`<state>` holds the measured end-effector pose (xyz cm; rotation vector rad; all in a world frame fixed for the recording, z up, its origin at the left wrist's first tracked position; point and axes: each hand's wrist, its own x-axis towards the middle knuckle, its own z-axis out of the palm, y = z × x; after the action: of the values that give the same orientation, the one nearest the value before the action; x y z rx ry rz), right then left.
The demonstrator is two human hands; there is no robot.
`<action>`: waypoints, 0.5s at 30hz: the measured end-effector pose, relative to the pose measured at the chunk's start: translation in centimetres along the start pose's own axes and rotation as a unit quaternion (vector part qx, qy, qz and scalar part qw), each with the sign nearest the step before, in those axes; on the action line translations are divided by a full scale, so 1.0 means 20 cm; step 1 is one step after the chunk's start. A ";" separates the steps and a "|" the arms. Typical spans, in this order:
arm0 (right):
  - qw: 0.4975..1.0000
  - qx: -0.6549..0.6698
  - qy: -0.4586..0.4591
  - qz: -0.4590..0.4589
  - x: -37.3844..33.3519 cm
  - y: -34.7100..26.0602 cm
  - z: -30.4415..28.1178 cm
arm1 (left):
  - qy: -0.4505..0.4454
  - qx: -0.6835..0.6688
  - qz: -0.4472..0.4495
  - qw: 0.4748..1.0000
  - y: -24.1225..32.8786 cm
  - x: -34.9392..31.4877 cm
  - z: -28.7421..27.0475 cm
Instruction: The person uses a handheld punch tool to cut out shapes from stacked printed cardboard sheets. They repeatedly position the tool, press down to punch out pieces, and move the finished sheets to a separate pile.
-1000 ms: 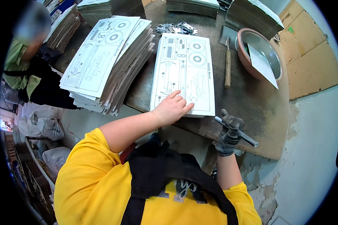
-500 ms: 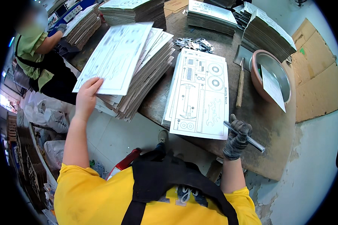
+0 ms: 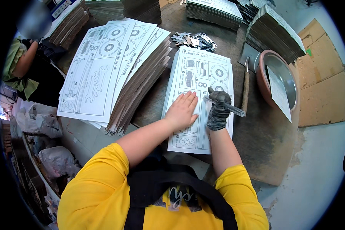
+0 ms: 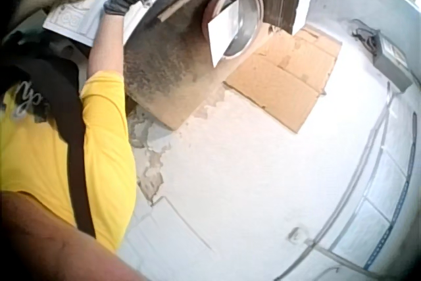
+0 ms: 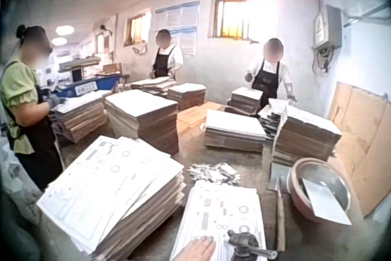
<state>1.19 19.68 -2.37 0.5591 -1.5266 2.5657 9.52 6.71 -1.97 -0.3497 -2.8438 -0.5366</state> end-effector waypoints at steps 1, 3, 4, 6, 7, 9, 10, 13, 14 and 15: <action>1.000 -0.007 -0.003 0.004 0.01 0.01 -0.02 | -0.001 -0.002 0.005 1.000 -0.01 0.01 0.03; 1.000 -0.016 -0.004 0.015 0.00 0.02 -0.03 | -0.010 -0.003 0.014 1.000 -0.02 0.00 0.03; 1.000 -0.011 -0.023 -0.014 0.01 0.04 -0.04 | -0.011 -0.005 0.015 1.000 -0.01 0.00 0.03; 0.998 -0.054 -0.022 0.001 -0.01 0.03 -0.01 | -0.012 -0.003 0.011 1.000 -0.01 0.01 0.01; 0.997 -0.075 -0.021 0.008 -0.02 0.03 -0.01 | -0.010 -0.003 0.009 1.000 -0.01 0.01 0.01; 0.987 -0.141 -0.036 0.069 -0.05 0.02 -0.02 | -0.009 -0.004 0.007 1.000 0.00 0.01 0.01; 0.983 -0.162 -0.053 0.071 -0.08 0.01 -0.02 | -0.018 0.005 -0.001 1.000 0.00 0.01 0.00; 0.955 -0.211 -0.041 0.206 -0.22 -0.18 0.09 | -0.007 0.025 -0.003 1.000 0.00 0.00 0.03; 0.941 -0.288 -0.079 0.159 -0.30 -0.22 0.07 | -0.029 0.042 -0.003 0.999 -0.01 0.00 0.03; 0.918 -0.362 -0.119 0.111 -0.40 -0.28 0.05 | -0.032 0.046 -0.006 0.998 -0.01 0.01 0.03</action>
<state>10.37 22.34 -0.29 0.6254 -2.5545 1.8574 9.23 6.88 -2.54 -0.3379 -2.9214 -0.4019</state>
